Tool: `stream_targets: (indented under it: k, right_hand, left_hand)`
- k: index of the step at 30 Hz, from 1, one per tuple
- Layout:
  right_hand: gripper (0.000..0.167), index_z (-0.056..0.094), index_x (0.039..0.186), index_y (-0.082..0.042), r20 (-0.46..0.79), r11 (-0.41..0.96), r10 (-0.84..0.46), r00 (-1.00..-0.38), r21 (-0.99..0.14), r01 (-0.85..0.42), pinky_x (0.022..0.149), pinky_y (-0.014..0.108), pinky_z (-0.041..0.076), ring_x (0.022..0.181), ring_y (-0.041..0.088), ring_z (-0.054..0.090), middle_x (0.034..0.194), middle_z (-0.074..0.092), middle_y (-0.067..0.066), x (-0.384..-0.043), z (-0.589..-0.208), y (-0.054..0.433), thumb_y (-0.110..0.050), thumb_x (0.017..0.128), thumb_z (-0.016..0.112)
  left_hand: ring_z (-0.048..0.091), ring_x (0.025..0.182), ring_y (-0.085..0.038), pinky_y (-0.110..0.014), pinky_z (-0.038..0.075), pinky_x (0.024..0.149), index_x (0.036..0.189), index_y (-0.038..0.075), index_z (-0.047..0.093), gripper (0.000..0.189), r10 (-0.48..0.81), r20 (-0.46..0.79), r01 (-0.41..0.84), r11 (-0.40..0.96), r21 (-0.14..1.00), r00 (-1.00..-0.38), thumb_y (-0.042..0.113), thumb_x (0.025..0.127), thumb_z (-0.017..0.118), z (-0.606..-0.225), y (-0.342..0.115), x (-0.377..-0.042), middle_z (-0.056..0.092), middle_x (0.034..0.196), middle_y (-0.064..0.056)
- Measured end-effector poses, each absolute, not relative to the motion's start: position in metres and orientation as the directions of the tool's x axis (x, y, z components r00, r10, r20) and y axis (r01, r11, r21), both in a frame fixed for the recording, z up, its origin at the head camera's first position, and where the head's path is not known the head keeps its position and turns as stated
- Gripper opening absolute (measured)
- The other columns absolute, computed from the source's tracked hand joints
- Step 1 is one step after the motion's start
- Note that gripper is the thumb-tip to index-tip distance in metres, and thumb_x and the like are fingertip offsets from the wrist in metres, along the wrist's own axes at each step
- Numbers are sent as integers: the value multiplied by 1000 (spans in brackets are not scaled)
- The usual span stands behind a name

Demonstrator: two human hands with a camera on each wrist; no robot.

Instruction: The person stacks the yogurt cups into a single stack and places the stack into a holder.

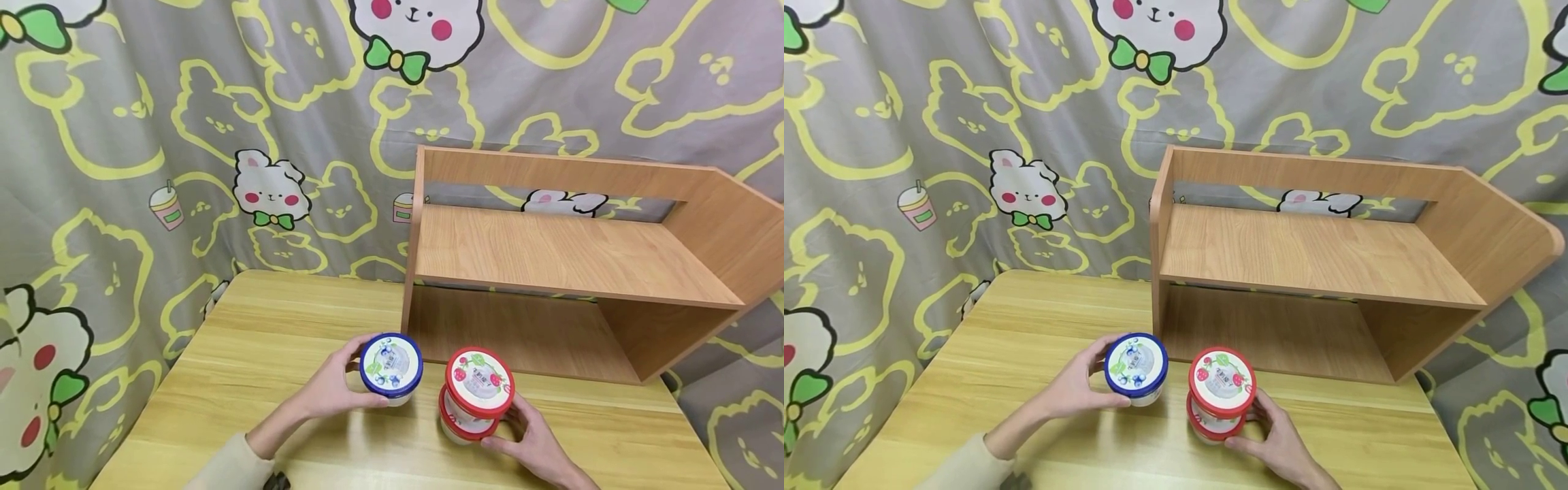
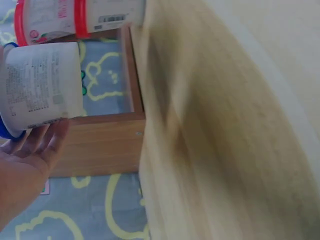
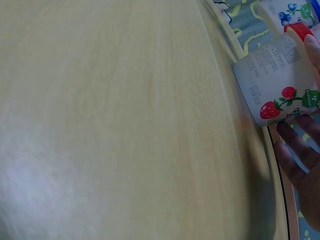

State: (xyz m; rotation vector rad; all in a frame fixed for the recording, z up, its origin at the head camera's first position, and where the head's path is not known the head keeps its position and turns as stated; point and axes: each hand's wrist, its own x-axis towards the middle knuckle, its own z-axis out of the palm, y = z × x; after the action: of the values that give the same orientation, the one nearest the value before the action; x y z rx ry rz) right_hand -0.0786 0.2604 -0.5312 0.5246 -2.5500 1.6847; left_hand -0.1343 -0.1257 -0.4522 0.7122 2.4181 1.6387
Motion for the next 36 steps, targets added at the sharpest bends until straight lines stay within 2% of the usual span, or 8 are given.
stream_targets:
  k: [13, 20, 36]
  right_hand:
    - [74, 53, 144, -1, 241, 337, -259, -935, -885, -321, 99, 9, 51, 115, -7, 63, 132, 63, -27, -78, -533, 260, -1, 79, 89]
    - [74, 54, 144, -1, 241, 345, -259, -935, -881, -323, 99, 9, 51, 115, -7, 63, 132, 63, -27, -78, -532, 260, -1, 79, 89]
    - [74, 54, 144, -3, 222, 366, -252, -942, -879, -305, 98, 11, 52, 115, -7, 63, 132, 63, -27, -79, -530, 259, -3, 80, 90]
  left_hand:
    - [58, 135, -25, -43, 53, 112, 158, 21, 44, 100, 424, 173, 308, 275, 911, -889, 30, 74, 97, -430, -117, -135, 60, 151, -4]
    - [58, 134, -24, -42, 53, 110, 157, 25, 45, 96, 424, 194, 320, 249, 914, -885, 28, 75, 96, -418, -111, -133, 60, 150, -1]
    - [58, 133, -21, -37, 55, 108, 157, 23, 45, 95, 465, 249, 372, 193, 908, -850, 26, 76, 96, -395, -98, -132, 59, 151, 1]
